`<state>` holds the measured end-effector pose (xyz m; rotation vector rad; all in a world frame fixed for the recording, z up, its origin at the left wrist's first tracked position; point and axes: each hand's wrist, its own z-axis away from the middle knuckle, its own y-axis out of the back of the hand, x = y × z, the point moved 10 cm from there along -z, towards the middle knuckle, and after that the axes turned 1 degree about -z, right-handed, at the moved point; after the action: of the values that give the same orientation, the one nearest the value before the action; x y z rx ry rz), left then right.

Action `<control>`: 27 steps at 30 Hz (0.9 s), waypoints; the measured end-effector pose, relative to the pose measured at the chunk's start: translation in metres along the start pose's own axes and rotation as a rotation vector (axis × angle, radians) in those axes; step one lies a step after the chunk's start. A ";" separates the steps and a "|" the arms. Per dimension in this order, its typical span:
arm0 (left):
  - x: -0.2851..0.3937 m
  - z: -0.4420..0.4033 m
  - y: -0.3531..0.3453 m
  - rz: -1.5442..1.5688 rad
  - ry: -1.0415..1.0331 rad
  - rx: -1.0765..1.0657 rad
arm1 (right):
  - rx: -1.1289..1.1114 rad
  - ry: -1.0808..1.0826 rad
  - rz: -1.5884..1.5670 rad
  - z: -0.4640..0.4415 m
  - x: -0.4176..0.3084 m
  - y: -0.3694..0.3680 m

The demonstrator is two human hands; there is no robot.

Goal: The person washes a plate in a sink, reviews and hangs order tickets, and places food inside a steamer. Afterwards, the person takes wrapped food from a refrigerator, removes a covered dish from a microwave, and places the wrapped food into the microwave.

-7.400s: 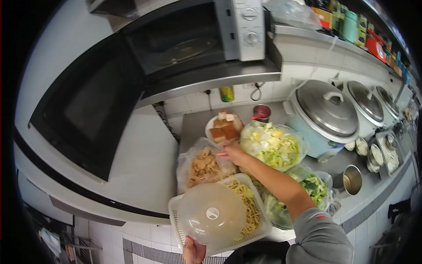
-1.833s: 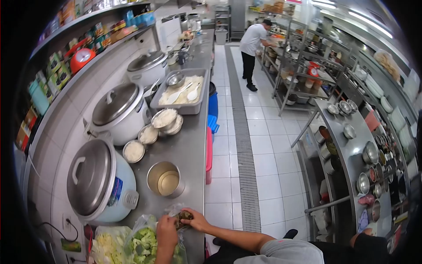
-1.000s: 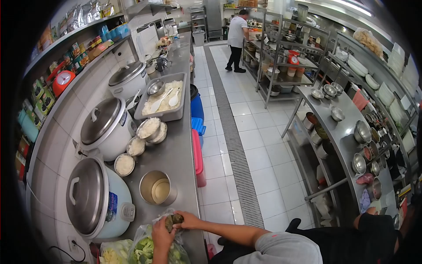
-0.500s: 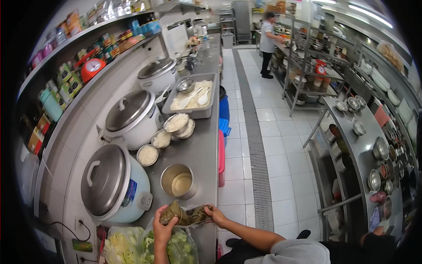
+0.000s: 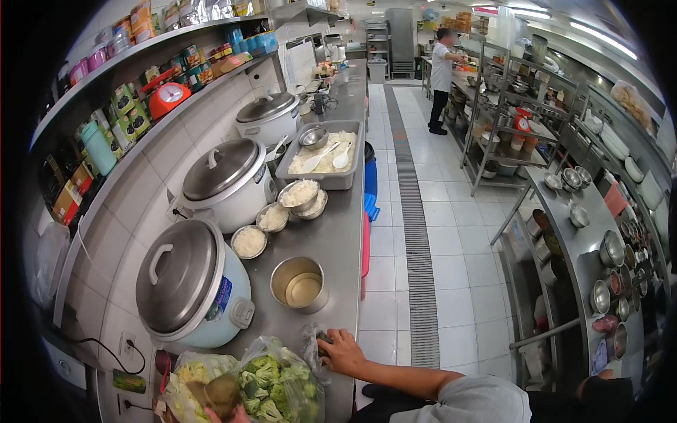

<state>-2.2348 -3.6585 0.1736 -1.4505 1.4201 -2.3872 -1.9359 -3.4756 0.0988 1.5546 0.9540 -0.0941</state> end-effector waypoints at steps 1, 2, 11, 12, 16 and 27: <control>0.010 0.017 0.008 0.060 -0.016 0.108 | 0.002 -0.005 0.006 0.002 0.002 -0.005; 0.018 0.033 0.016 0.121 -0.034 0.217 | 0.028 -0.069 -0.118 0.003 0.012 -0.009; 0.067 0.074 0.052 0.180 -0.224 0.200 | -0.135 -0.497 -0.389 -0.012 0.071 -0.062; 0.074 0.078 0.042 0.172 -0.254 0.180 | -0.189 -0.536 -0.393 -0.011 0.068 -0.063; 0.093 0.074 0.036 0.504 -0.224 0.026 | 0.045 -0.522 -0.717 0.005 0.083 -0.064; 0.266 0.116 0.017 -0.214 -0.941 0.138 | 0.392 -0.209 -0.769 0.019 0.008 0.047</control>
<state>-2.3113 -3.8614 0.3674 -2.2837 0.8582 -1.4112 -1.8931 -3.4839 0.1268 1.3999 1.3704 -1.0149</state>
